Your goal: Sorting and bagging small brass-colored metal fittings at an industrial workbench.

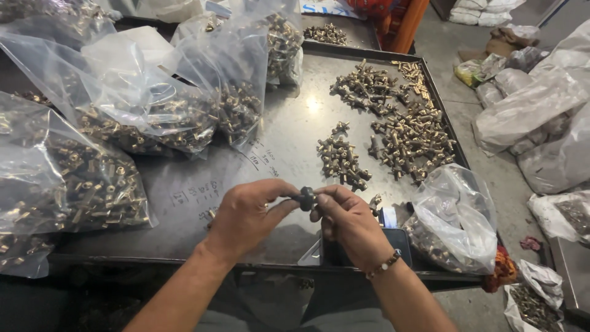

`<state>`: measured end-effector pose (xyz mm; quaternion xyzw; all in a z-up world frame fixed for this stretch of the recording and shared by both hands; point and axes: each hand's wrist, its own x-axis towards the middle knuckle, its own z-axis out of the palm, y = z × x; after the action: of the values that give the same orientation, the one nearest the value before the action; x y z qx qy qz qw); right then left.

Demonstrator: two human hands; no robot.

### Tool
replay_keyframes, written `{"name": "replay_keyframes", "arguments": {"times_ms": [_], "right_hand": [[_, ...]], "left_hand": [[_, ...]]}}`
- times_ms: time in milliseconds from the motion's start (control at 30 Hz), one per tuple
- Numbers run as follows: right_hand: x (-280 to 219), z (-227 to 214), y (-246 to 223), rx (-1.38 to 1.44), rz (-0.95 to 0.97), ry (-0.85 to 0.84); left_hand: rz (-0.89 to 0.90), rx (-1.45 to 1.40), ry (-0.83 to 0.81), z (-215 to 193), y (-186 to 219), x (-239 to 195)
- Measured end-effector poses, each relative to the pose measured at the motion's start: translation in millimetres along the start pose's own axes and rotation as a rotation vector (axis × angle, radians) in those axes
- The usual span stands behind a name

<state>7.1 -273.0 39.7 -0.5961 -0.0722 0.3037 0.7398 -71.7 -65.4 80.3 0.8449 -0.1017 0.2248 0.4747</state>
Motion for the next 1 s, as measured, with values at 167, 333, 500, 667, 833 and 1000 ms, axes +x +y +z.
{"name": "replay_keyframes", "arguments": {"times_ms": [167, 333, 500, 667, 833, 1000], "right_hand": [[-5, 7, 1, -0.167, -0.259, -0.027], [-1, 9, 5, -0.389, -0.271, 0.032], [14, 3, 11, -0.370, 0.087, 0.128], [13, 6, 7, -0.643, -0.167, 0.098], [47, -13, -9, -1.066, -0.650, 0.361], [68, -41, -43, -1.390, -0.166, 0.663]], "left_hand": [[-0.556, -0.455, -0.095, 6, -21, 0], [-0.598, -0.491, -0.124, 3, -21, -9], [0.156, 0.247, 0.046, -8, -11, -22], [-0.113, 0.269, 0.242, -37, -34, -32], [-0.148, 0.347, 0.263, -29, -37, -42], [0.080, 0.356, 0.195, -21, -35, -44]]}}
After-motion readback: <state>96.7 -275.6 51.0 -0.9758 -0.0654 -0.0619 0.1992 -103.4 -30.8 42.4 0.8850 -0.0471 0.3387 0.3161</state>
